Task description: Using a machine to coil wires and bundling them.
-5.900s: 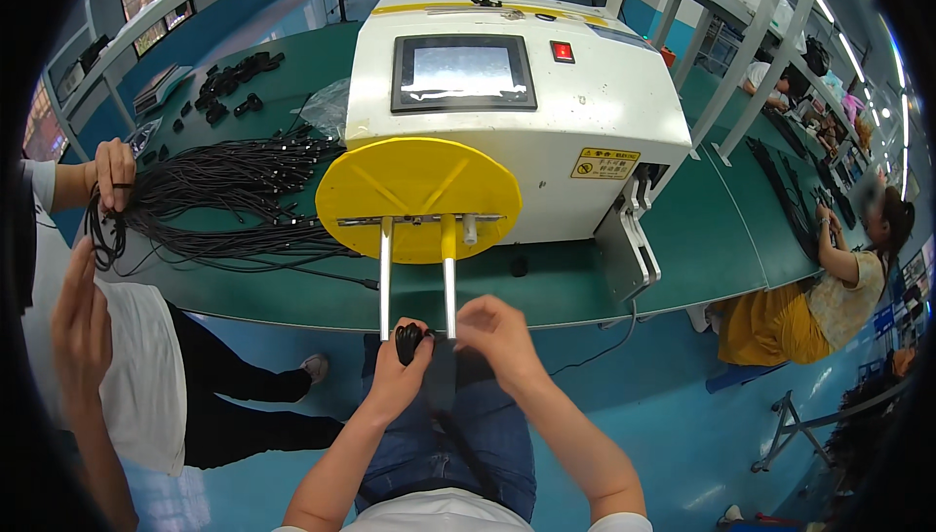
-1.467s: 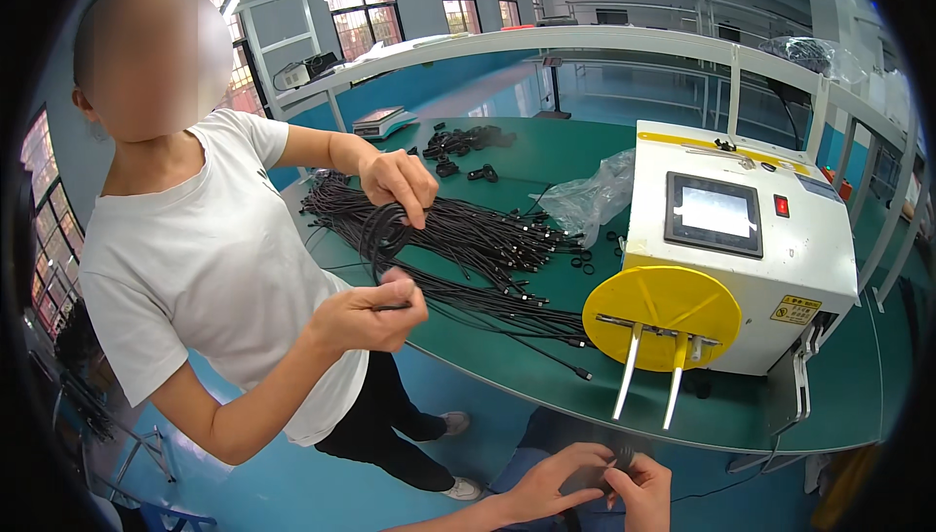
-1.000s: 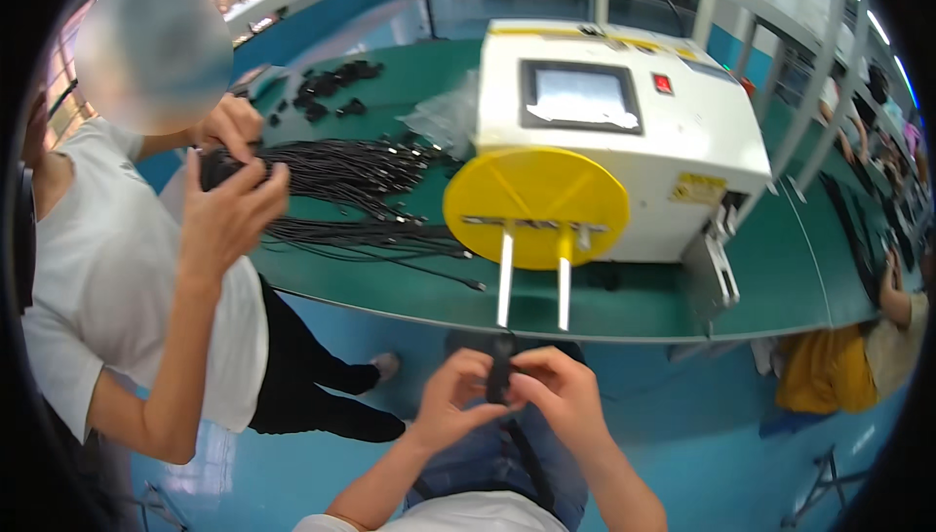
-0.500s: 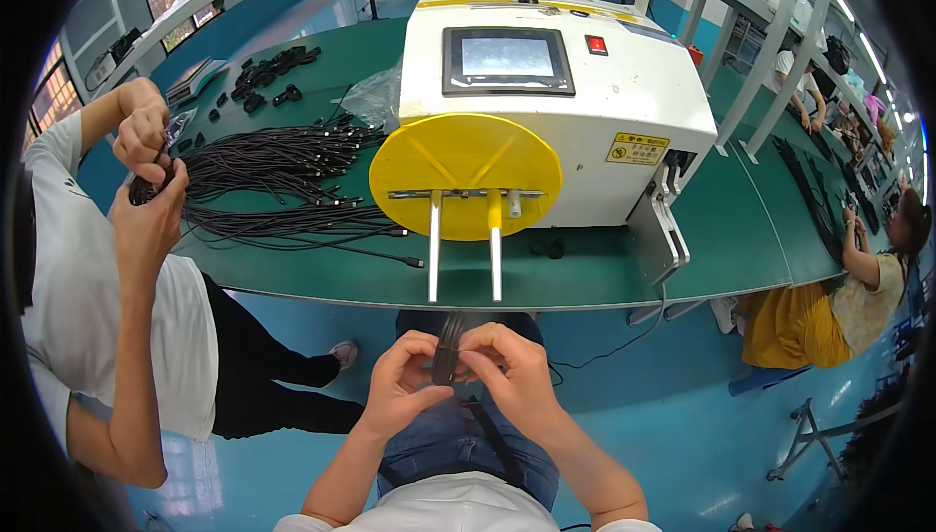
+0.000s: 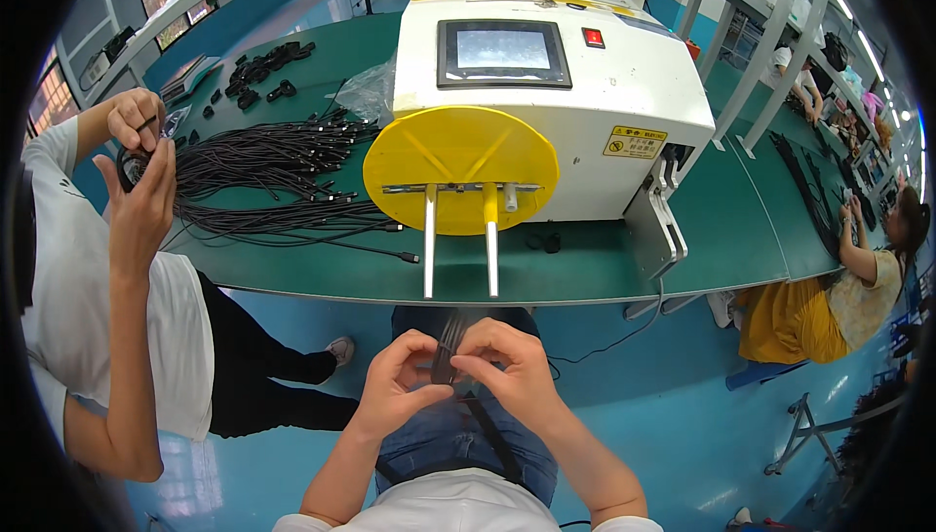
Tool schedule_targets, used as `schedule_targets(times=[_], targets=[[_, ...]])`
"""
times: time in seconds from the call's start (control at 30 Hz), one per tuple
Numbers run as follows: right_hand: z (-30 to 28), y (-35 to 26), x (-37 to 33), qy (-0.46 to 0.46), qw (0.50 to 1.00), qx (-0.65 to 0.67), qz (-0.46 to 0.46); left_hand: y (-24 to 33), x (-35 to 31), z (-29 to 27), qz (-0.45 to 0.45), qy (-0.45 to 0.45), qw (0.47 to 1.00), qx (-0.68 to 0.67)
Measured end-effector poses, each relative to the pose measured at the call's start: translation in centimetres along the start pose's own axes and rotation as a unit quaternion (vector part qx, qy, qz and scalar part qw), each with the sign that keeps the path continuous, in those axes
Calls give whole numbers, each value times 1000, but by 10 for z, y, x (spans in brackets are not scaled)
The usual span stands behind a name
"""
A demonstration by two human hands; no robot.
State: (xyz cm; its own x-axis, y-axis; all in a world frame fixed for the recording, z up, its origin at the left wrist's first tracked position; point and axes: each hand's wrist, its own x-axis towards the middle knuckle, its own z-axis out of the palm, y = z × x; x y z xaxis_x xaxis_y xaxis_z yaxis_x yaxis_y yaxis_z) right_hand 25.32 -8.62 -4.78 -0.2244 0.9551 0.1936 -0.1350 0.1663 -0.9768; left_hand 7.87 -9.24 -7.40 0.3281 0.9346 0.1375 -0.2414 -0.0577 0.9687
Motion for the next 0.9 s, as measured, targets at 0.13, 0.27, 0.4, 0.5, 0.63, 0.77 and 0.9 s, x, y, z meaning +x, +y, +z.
schedule_targets(times=[0.13, 0.27, 0.4, 0.5, 0.63, 0.77, 0.9], targets=[[2, 5, -3, -1, 999, 33, -2, 2, -1, 0, -34, 1, 999, 3], [-1, 11, -5, -15, 999, 22, 26, -5, -5, -2, -10, 17, 999, 35], [-1, 12, -4, 3, 999, 22, 47, -10, -4, -5, 35, 14, 995, 91], [0, 7, -3, 25, 994, 62, 83, -11, -4, -7, 40, 1, 992, 117], [-6, -5, 2, 47, 983, 122, 128, -10, -4, -7, -7, 8, 999, 36], [-5, -6, -3, 84, 992, -9, 93, -18, 1, -11, -57, -25, 985, -164], [-10, -2, 2, 106, 968, -225, -34, -25, 1, -13, -86, -41, 966, -240]])
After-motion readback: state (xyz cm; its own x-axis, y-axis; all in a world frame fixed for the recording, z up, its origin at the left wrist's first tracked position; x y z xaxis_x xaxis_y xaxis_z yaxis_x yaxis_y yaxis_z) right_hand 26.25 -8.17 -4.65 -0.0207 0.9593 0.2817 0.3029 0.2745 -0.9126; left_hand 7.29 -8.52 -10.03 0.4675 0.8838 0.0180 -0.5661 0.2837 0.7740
